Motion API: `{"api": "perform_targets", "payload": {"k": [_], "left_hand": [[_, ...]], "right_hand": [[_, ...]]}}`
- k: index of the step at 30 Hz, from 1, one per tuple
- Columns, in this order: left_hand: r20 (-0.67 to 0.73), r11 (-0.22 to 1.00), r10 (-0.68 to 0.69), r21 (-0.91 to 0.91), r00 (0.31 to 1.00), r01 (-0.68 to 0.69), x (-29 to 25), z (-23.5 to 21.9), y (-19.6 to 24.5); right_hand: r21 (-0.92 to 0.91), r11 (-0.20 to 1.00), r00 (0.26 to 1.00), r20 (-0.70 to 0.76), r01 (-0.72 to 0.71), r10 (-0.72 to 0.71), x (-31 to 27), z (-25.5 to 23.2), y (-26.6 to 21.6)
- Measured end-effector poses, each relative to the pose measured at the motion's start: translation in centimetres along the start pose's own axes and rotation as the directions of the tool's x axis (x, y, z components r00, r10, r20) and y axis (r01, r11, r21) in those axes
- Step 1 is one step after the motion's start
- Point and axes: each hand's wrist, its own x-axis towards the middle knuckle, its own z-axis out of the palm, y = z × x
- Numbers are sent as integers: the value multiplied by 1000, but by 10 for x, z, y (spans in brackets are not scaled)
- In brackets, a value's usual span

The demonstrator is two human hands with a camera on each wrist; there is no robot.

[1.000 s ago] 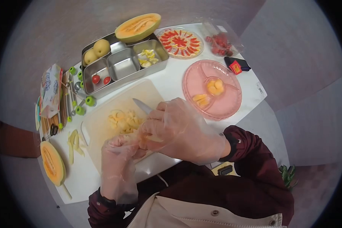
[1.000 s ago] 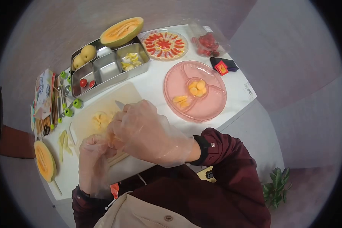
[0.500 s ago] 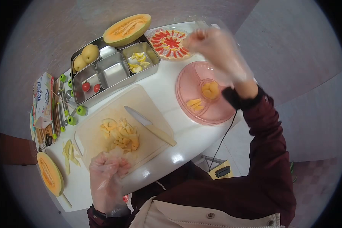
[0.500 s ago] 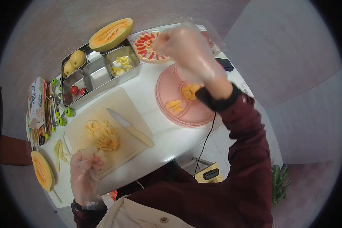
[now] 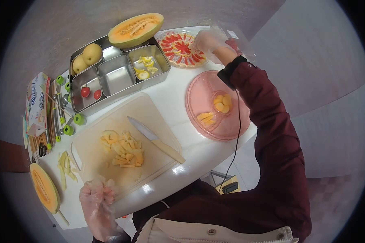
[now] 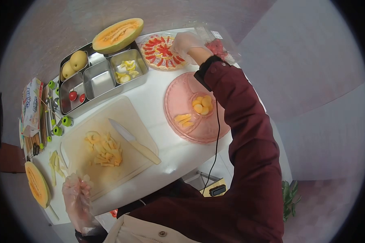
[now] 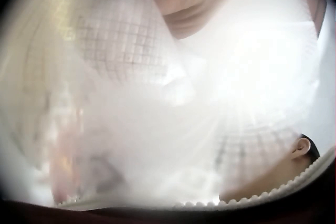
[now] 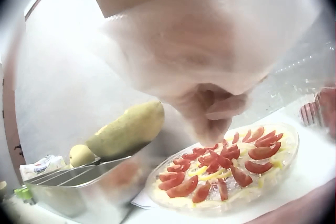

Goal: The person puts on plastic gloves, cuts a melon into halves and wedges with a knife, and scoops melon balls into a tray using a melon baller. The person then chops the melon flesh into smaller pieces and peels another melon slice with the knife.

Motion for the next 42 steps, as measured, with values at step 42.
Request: {"api": "perform_targets", "payload": {"k": [42], "left_hand": [[-127,999,-47,14,991,49,12,-13,-5]], "right_hand": [[-12,965,964,47,-261,261,-43,-50,-71]]}}
